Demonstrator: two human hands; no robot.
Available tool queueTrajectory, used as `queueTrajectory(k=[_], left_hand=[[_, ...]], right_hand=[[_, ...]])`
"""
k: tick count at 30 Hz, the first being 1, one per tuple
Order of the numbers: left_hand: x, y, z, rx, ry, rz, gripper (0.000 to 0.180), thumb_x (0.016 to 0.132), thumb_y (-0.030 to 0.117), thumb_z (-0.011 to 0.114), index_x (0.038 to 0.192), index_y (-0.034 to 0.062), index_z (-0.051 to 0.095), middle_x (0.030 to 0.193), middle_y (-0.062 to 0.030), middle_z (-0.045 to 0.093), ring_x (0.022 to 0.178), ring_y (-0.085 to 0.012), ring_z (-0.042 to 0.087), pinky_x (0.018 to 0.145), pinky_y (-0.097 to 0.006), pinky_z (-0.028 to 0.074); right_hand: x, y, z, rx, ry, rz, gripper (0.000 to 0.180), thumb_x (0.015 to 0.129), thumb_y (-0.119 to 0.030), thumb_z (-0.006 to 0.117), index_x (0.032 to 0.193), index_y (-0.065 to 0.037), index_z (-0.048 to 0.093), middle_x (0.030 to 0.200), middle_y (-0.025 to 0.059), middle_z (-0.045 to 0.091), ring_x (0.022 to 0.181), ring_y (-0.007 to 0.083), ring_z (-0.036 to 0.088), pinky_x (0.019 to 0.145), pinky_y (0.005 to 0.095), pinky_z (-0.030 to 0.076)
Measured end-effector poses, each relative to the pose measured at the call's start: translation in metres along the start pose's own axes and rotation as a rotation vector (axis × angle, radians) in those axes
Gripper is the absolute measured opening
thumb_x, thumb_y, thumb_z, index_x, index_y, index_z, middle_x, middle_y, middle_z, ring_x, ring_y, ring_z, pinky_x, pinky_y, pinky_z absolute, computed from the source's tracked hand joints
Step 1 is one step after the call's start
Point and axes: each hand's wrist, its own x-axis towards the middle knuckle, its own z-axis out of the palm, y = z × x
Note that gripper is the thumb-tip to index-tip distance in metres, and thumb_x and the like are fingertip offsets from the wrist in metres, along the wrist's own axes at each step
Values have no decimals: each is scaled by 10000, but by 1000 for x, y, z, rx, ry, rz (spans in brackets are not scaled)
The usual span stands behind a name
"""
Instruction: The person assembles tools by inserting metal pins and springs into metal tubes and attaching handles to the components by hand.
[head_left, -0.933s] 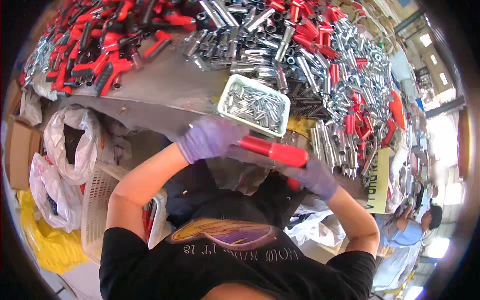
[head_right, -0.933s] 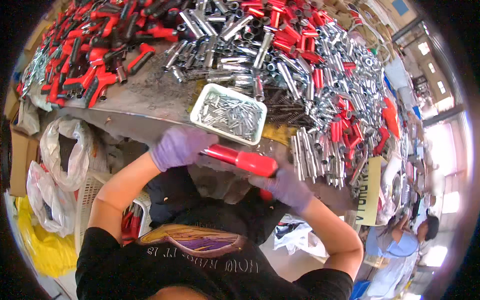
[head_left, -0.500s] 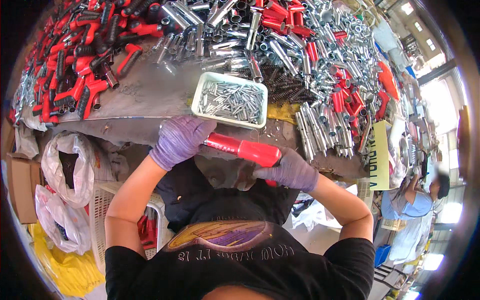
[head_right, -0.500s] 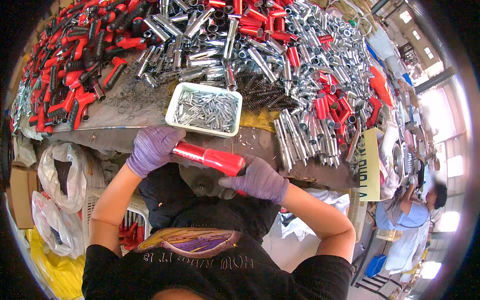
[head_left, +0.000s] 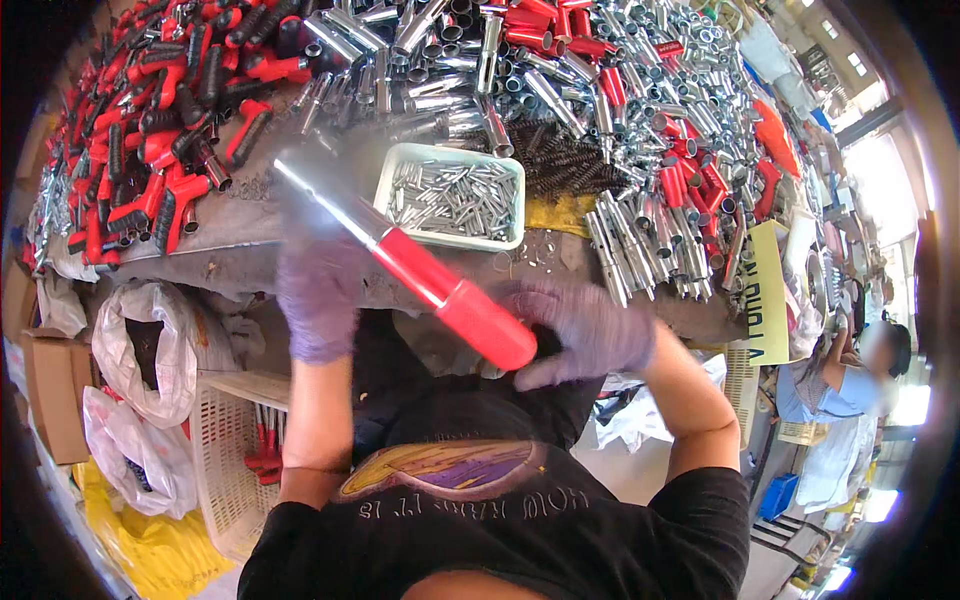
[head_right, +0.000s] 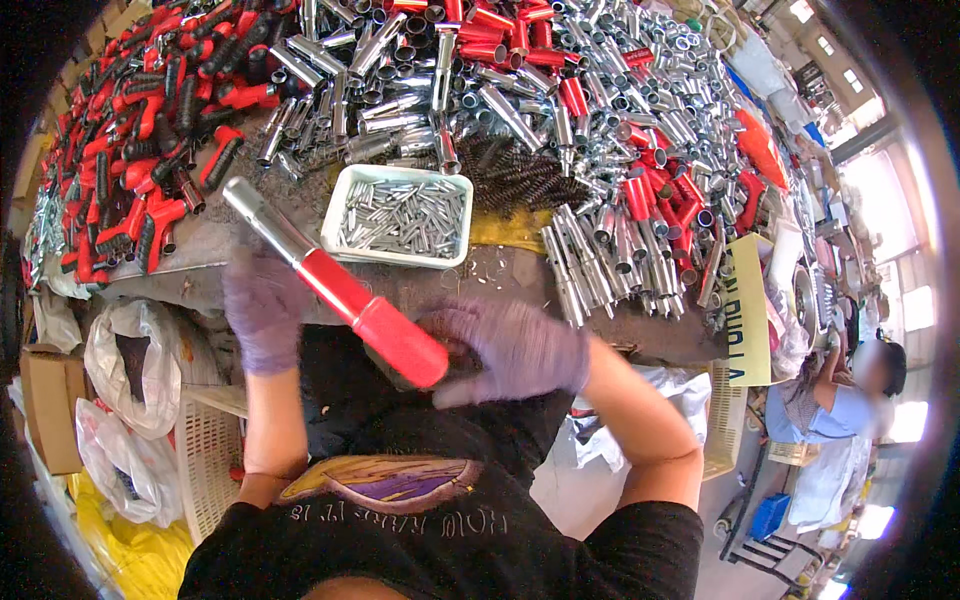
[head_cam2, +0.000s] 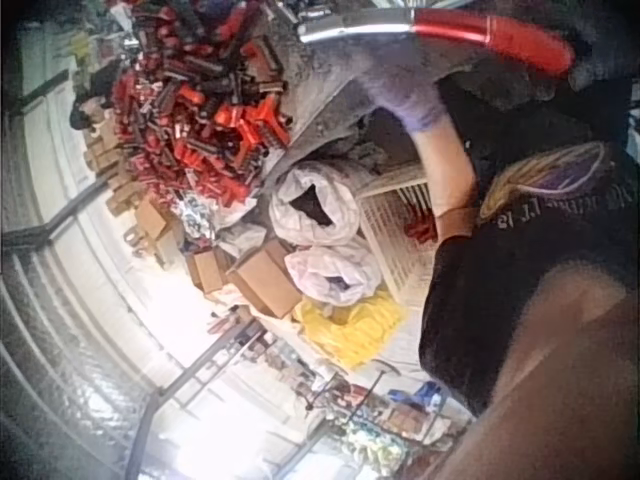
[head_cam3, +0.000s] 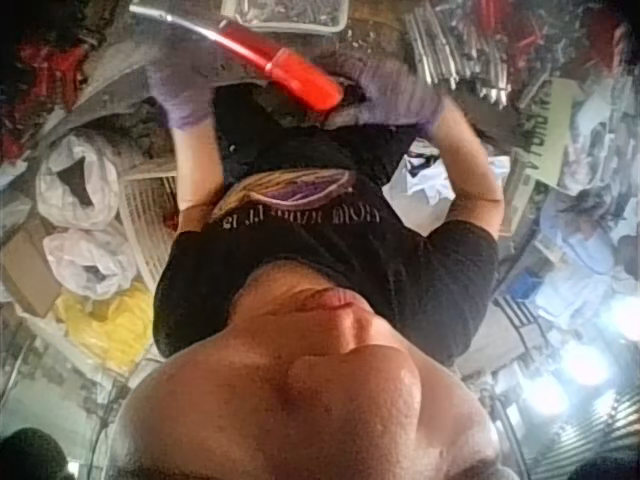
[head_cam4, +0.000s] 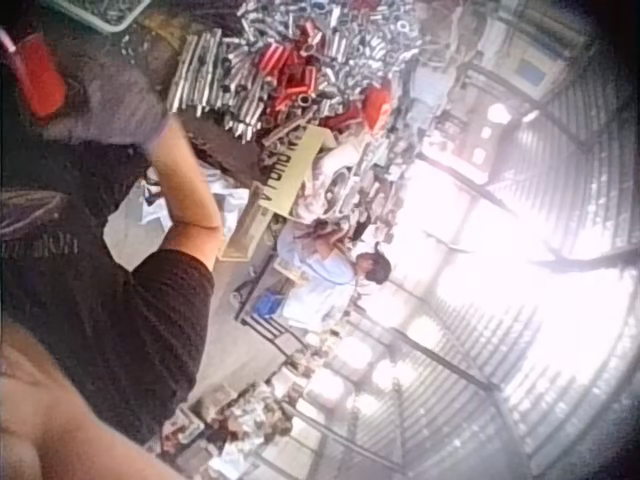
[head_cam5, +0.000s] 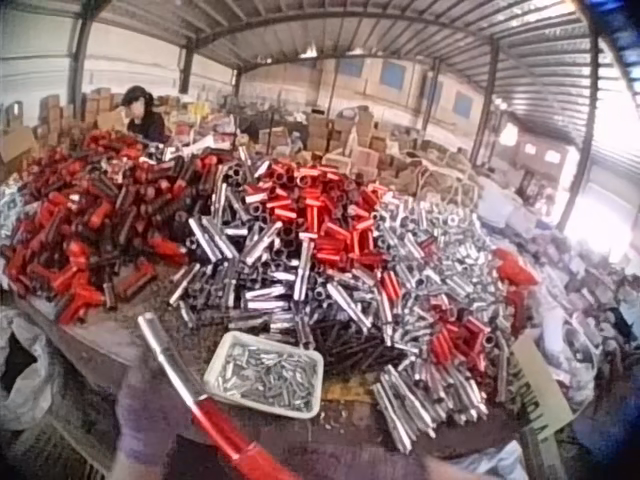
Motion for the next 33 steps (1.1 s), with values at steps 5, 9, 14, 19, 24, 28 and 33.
queueTrajectory(k=[5,9,14,19,24,28,33], left_hand=[[-29,-37,-32,219,-470,-500,295,815,243,677,992,40,555,705,-77,582,551,-157,573,488,-269,472],[-36,-55,-42,639,-761,-538,386,786,242,708,1084,46,560,815,-92,614,659,-167,605,602,-290,493],[-35,-78,-48,994,-950,-206,488,761,270,725,1145,34,540,928,-142,636,863,-226,621,788,-360,484],[-31,-81,-51,774,-931,-325,537,816,322,675,1238,40,499,828,-27,568,690,-100,526,629,-273,463],[-30,-66,-34,867,-988,-331,544,859,400,614,1263,56,492,1063,-161,623,1003,-256,609,855,-356,466],[-30,-72,-38,765,-1021,-370,536,848,355,635,1282,71,502,1065,-140,636,980,-226,620,855,-346,475],[-33,-71,-33,843,-995,-330,511,834,344,648,1227,42,526,1030,-137,641,949,-211,621,836,-344,481]], right_hand=[[13,86,-94,-1108,34,813,306,827,-151,541,1121,-93,601,1066,131,627,978,322,602,860,415,477],[-18,147,-121,-1052,44,986,314,806,-110,535,1117,-73,559,1055,185,625,1010,337,599,865,430,471],[-13,139,-122,-884,168,1034,354,787,-166,586,1128,-85,534,1029,191,634,993,347,608,859,432,473],[-8,91,-102,-620,496,698,293,810,-195,597,1060,-42,584,953,156,650,871,299,639,796,369,488],[26,6,-54,-333,469,172,159,864,-125,586,985,-23,601,862,150,641,787,306,634,708,350,503],[38,17,-33,-302,350,70,158,863,-164,598,945,-29,589,840,166,629,784,351,619,689,385,501],[32,20,-40,-287,303,62,202,878,-205,579,987,-36,585,876,171,635,832,359,618,733,394,500]])
